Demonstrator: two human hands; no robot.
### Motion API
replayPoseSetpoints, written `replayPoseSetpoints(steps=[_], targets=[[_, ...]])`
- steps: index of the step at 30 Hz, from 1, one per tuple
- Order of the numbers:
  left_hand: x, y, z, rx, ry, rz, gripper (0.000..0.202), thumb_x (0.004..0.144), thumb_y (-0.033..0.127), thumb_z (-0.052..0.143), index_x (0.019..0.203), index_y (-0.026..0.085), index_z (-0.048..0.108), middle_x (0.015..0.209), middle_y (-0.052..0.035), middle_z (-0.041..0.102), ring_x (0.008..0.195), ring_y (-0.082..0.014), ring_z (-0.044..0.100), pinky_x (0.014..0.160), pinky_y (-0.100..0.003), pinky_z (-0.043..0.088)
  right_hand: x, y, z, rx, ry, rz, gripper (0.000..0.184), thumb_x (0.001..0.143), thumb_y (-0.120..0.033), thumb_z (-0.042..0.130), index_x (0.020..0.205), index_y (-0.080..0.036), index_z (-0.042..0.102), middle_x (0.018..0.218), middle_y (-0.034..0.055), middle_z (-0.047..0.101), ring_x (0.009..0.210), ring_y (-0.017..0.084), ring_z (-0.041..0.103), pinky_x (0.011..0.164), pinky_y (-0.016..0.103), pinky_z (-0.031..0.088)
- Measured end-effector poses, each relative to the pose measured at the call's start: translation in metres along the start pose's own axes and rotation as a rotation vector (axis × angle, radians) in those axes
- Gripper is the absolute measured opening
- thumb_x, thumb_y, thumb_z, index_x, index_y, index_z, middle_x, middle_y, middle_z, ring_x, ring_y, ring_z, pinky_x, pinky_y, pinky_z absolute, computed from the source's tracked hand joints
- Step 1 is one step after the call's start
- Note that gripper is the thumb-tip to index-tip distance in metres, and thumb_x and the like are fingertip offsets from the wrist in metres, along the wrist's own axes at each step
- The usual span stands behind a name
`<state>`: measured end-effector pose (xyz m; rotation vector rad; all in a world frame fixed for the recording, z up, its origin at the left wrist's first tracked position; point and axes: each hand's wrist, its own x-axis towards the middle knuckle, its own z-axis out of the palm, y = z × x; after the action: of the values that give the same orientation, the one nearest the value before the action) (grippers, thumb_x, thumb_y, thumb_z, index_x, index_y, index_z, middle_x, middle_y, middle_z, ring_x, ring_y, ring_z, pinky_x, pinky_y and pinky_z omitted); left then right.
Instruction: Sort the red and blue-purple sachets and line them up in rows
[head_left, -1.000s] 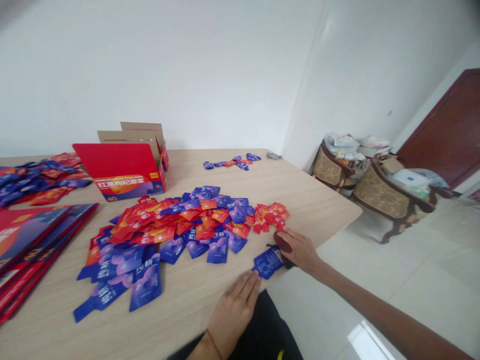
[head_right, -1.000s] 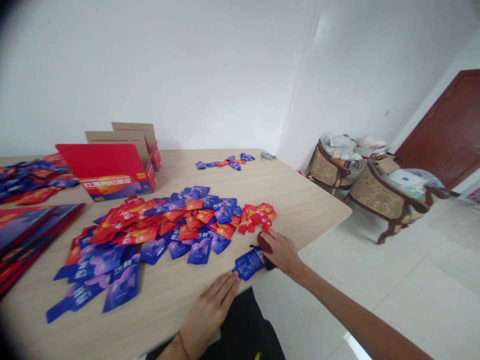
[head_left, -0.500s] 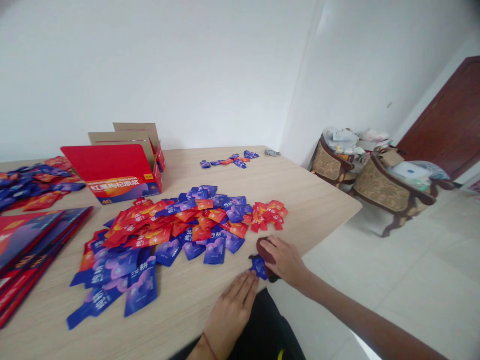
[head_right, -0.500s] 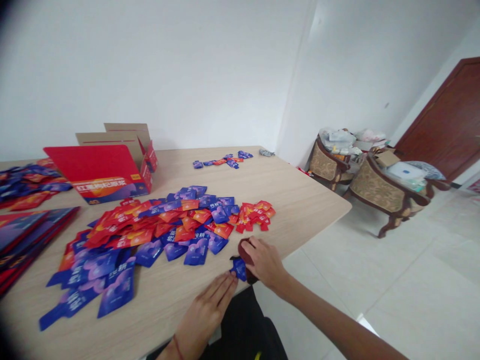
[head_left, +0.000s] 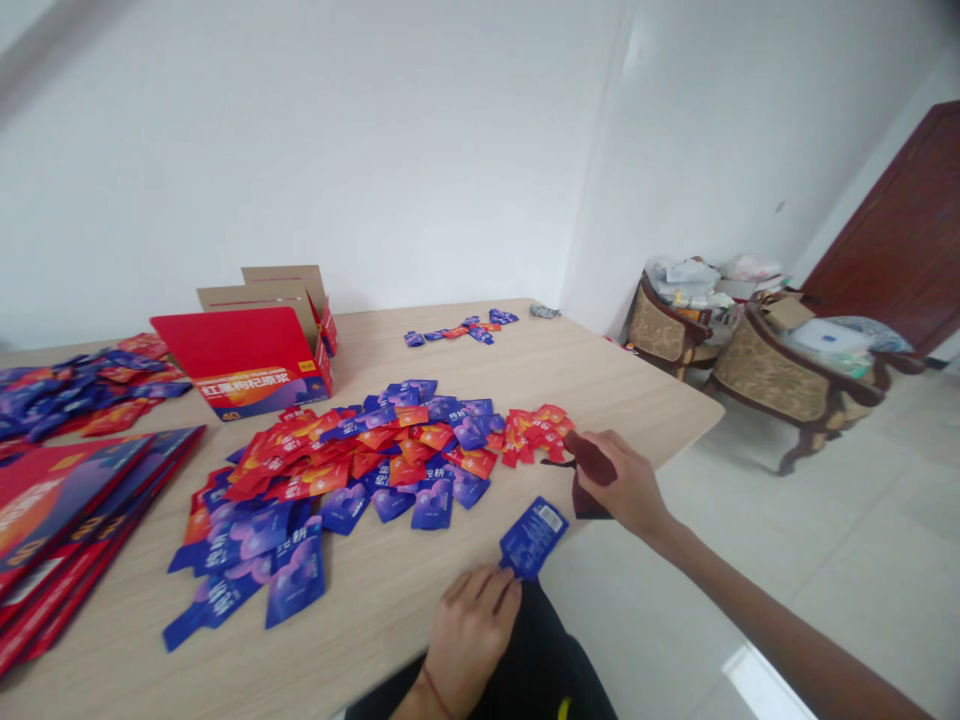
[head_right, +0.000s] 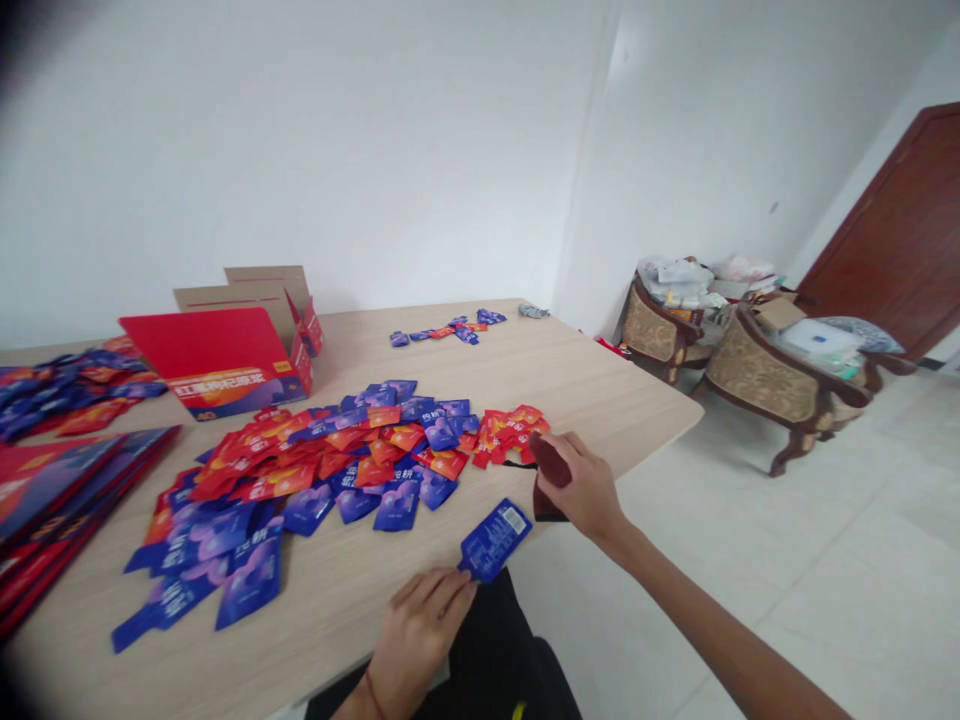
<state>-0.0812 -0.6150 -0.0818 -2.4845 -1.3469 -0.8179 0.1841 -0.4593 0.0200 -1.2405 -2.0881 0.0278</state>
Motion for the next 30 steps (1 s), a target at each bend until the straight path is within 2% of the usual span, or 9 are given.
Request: replayPoseSetpoints(steps=[2,4,8,11,14,19,22,27,30], targets=[[0.003,0.005,-0.007,-0.039,0.033,0.026,0.028,0.101,0.009,0.049,0.114,0.020,0.072,0.112,-0.0079,0.078,0.097,-0.0236,0.075,0.086,-0.036,0.062,-0.002,0.002,-0.009,0.050,0.032,0.005,0.043,0.087,-0.031,0.064,0.130,-0.027,0.060,0.121,0.0061,0.069,0.101,0.025,0.070,0.094,0.038,0.056],[0.010,0.006,-0.017,-0.172,0.049,-0.062,0.030,0.102,0.012,0.047,0.115,0.021,0.073,0.110,-0.0072,0.078,0.096,-0.0221,0.075,0.087,-0.033,0.062,-0.005,0.004,-0.016,0.072,0.059,0.002,0.043,0.086,-0.032,0.065,0.128,-0.027,0.061,0.120,0.0064,0.070,0.102,0.026,0.070,0.093,0.038,0.056],[0.030,-0.001,-0.033,-0.642,0.063,-0.592,0.020,0.099,0.027,0.058,0.098,0.023,0.077,0.093,-0.0040,0.079,0.082,-0.0210,0.076,0.074,-0.026,0.061,-0.008,0.002,-0.031,0.097,0.154,0.003,0.041,0.085,-0.033,0.066,0.126,-0.027,0.062,0.119,0.0068,0.069,0.105,0.026,0.069,0.092,0.038,0.056],[0.040,-0.011,-0.030,-0.777,0.021,-0.759,0.014,0.091,0.025,0.065,0.086,0.019,0.076,0.080,-0.0032,0.078,0.073,-0.0217,0.075,0.067,-0.026,0.058,-0.008,-0.004,-0.039,0.113,0.184,-0.007,0.040,0.087,-0.033,0.065,0.126,-0.026,0.062,0.118,0.0072,0.069,0.106,0.027,0.068,0.093,0.039,0.055],[0.042,-0.014,-0.027,-0.597,-0.029,-0.634,0.013,0.088,0.018,0.063,0.085,0.019,0.075,0.081,-0.0039,0.077,0.073,-0.0213,0.073,0.070,-0.029,0.059,-0.007,-0.010,-0.041,0.111,0.149,-0.029,0.040,0.087,-0.032,0.064,0.126,-0.026,0.061,0.118,0.0072,0.069,0.105,0.026,0.068,0.094,0.039,0.055],[0.033,-0.004,-0.035,-0.120,0.034,-0.178,0.025,0.098,0.014,0.052,0.112,0.020,0.072,0.111,-0.0086,0.075,0.102,-0.0256,0.071,0.091,-0.042,0.060,-0.006,-0.023,-0.035,0.080,0.104,-0.033,0.042,0.087,-0.029,0.064,0.129,-0.026,0.059,0.122,0.0069,0.068,0.103,0.025,0.069,0.093,0.038,0.056],[0.018,-0.001,-0.028,0.036,0.054,0.000,0.028,0.101,0.014,0.047,0.120,0.016,0.068,0.118,-0.0106,0.074,0.107,-0.0258,0.071,0.093,-0.041,0.061,-0.009,-0.043,-0.022,0.076,0.044,-0.025,0.043,0.088,-0.029,0.063,0.131,-0.025,0.058,0.126,0.0082,0.066,0.105,0.025,0.069,0.094,0.039,0.055],[-0.005,-0.003,-0.007,0.151,0.041,0.080,0.035,0.102,0.006,0.041,0.124,0.012,0.066,0.123,-0.0110,0.072,0.113,-0.0247,0.069,0.097,-0.038,0.059,-0.029,-0.088,0.025,0.038,-0.242,-0.116,0.049,0.085,-0.025,0.067,0.133,-0.024,0.058,0.127,0.0090,0.065,0.109,0.025,0.067,0.094,0.037,0.054],[-0.009,-0.006,-0.006,0.148,-0.004,0.083,0.038,0.104,0.006,0.037,0.128,0.013,0.065,0.124,-0.0115,0.071,0.116,-0.0236,0.068,0.101,-0.036,0.056,-0.038,-0.095,0.050,-0.071,-0.445,-0.227,0.056,0.082,-0.028,0.073,0.136,-0.025,0.058,0.126,0.0091,0.065,0.107,0.027,0.065,0.089,0.038,0.054]])
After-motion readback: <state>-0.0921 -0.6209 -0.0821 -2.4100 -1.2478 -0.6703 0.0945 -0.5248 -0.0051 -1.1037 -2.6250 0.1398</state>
